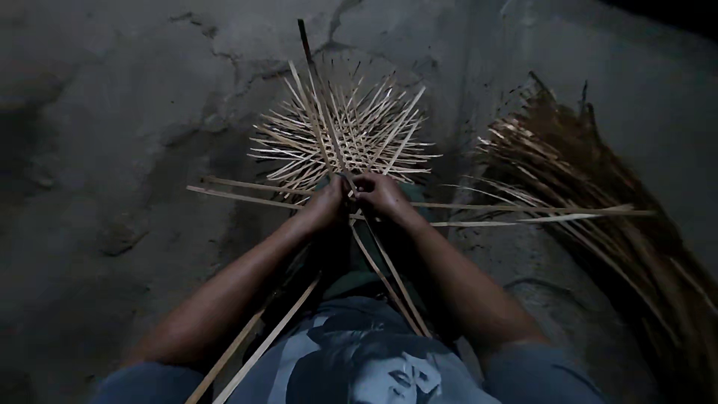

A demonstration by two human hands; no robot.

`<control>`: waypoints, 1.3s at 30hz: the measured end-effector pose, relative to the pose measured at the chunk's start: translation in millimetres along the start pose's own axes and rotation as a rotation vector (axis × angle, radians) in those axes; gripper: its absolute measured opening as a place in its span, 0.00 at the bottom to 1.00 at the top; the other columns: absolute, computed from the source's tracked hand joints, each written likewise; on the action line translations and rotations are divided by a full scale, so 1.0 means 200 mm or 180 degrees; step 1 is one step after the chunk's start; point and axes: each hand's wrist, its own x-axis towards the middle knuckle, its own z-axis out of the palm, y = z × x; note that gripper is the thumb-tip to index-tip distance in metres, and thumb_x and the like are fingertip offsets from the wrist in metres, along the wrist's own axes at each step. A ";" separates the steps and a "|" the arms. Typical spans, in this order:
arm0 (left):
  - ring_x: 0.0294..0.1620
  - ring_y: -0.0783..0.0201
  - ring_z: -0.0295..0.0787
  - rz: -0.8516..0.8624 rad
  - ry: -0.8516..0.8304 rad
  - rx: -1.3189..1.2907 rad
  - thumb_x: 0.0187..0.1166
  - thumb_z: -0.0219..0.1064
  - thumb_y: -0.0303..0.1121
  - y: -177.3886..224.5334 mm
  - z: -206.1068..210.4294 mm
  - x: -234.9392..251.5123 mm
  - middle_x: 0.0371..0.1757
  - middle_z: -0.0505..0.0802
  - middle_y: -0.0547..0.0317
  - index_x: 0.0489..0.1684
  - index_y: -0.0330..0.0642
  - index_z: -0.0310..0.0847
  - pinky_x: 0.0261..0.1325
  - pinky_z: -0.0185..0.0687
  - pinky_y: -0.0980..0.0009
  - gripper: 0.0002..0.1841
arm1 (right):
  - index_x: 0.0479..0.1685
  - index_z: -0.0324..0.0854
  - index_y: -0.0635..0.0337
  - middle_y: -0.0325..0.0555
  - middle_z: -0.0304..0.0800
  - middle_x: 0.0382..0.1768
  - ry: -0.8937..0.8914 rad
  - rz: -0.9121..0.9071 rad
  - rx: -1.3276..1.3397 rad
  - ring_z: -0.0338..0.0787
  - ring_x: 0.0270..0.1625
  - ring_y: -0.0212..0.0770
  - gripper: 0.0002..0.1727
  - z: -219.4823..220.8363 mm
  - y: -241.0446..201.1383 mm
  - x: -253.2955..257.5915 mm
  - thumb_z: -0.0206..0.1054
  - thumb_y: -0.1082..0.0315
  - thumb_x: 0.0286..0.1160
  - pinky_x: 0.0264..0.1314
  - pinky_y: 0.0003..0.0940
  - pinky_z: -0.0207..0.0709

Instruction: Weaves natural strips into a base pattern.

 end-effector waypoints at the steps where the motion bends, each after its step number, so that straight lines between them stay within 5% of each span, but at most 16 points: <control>1: 0.47 0.52 0.91 0.0068 -0.0007 -0.0252 0.53 0.88 0.24 -0.04 0.00 0.00 0.46 0.90 0.49 0.73 0.36 0.61 0.53 0.89 0.49 0.45 | 0.70 0.84 0.53 0.52 0.92 0.56 -0.0060 0.0036 -0.0023 0.92 0.57 0.49 0.23 0.00 -0.01 0.02 0.73 0.72 0.72 0.65 0.55 0.83; 3: 0.44 0.55 0.92 0.0078 -0.0077 -0.0469 0.50 0.90 0.25 -0.05 -0.01 0.01 0.44 0.89 0.51 0.77 0.39 0.58 0.53 0.90 0.52 0.50 | 0.66 0.83 0.54 0.53 0.92 0.54 -0.0024 0.0002 0.0085 0.93 0.54 0.50 0.22 0.00 0.00 0.02 0.74 0.74 0.71 0.61 0.54 0.85; 5: 0.52 0.48 0.91 0.0070 -0.0278 -0.0245 0.54 0.87 0.25 -0.02 -0.04 0.05 0.52 0.90 0.44 0.87 0.40 0.54 0.60 0.86 0.45 0.54 | 0.64 0.82 0.60 0.55 0.92 0.51 0.0182 -0.0282 0.0311 0.93 0.52 0.50 0.20 0.02 0.05 0.00 0.72 0.76 0.72 0.59 0.53 0.85; 7: 0.56 0.44 0.90 0.0088 -0.0495 0.0033 0.63 0.82 0.27 0.00 -0.06 0.10 0.59 0.90 0.40 0.89 0.46 0.57 0.62 0.85 0.41 0.48 | 0.57 0.83 0.61 0.50 0.91 0.47 0.0448 -0.0502 0.0776 0.92 0.48 0.44 0.14 0.06 0.13 -0.04 0.71 0.73 0.73 0.54 0.46 0.87; 10: 0.39 0.49 0.91 0.0062 -0.0647 0.0038 0.74 0.74 0.27 0.03 -0.07 0.11 0.44 0.90 0.46 0.84 0.54 0.57 0.45 0.89 0.45 0.38 | 0.53 0.83 0.61 0.48 0.91 0.44 0.0646 -0.0393 0.1602 0.91 0.42 0.40 0.14 0.10 0.21 -0.07 0.73 0.78 0.68 0.46 0.42 0.88; 13: 0.40 0.52 0.91 0.0237 -0.0554 -0.0118 0.72 0.77 0.28 0.01 -0.06 0.09 0.43 0.89 0.49 0.82 0.51 0.58 0.48 0.89 0.48 0.38 | 0.61 0.83 0.58 0.49 0.92 0.51 0.0772 0.0018 0.1374 0.93 0.50 0.42 0.19 0.11 0.17 -0.06 0.74 0.74 0.69 0.56 0.45 0.88; 16: 0.40 0.53 0.90 0.0360 -0.0451 -0.0222 0.56 0.87 0.26 -0.02 -0.05 0.07 0.42 0.90 0.50 0.84 0.55 0.59 0.48 0.89 0.49 0.50 | 0.75 0.72 0.58 0.50 0.91 0.43 0.0983 0.0298 0.1000 0.92 0.43 0.48 0.32 0.14 0.10 -0.03 0.76 0.70 0.68 0.49 0.50 0.88; 19: 0.48 0.49 0.89 0.0512 -0.0145 -0.0143 0.53 0.91 0.29 -0.03 -0.05 0.00 0.51 0.89 0.44 0.90 0.53 0.58 0.55 0.86 0.47 0.56 | 0.87 0.59 0.55 0.51 0.91 0.44 0.0990 0.0399 0.1188 0.93 0.43 0.49 0.45 0.12 0.07 -0.04 0.78 0.69 0.66 0.49 0.51 0.89; 22: 0.59 0.40 0.85 0.0507 0.0343 0.0424 0.55 0.90 0.38 -0.01 -0.04 -0.09 0.61 0.86 0.37 0.87 0.46 0.66 0.66 0.80 0.42 0.51 | 0.80 0.71 0.59 0.53 0.92 0.45 0.0838 0.0214 0.1290 0.94 0.39 0.46 0.32 0.03 0.09 -0.14 0.75 0.64 0.75 0.44 0.47 0.92; 25: 0.61 0.36 0.83 0.0508 0.0500 0.0687 0.61 0.86 0.47 -0.05 -0.01 -0.12 0.59 0.87 0.36 0.79 0.43 0.77 0.66 0.77 0.38 0.41 | 0.69 0.83 0.61 0.52 0.93 0.45 0.0287 -0.0189 0.0117 0.93 0.44 0.47 0.25 -0.04 0.10 -0.24 0.78 0.61 0.73 0.54 0.51 0.87; 29: 0.52 0.45 0.89 0.0538 0.0498 0.0687 0.74 0.78 0.40 -0.05 -0.02 -0.10 0.53 0.90 0.41 0.74 0.42 0.81 0.60 0.84 0.46 0.28 | 0.70 0.82 0.61 0.54 0.92 0.51 0.0020 -0.0517 -0.0565 0.92 0.54 0.52 0.28 0.02 0.12 -0.20 0.79 0.63 0.70 0.64 0.55 0.83; 39: 0.45 0.51 0.91 0.0343 0.0728 0.0530 0.73 0.76 0.30 -0.07 0.01 -0.15 0.49 0.92 0.46 0.71 0.48 0.86 0.52 0.87 0.50 0.24 | 0.65 0.84 0.66 0.59 0.92 0.54 0.0245 -0.1160 -0.0873 0.92 0.58 0.56 0.23 0.10 0.11 -0.18 0.77 0.69 0.71 0.66 0.55 0.83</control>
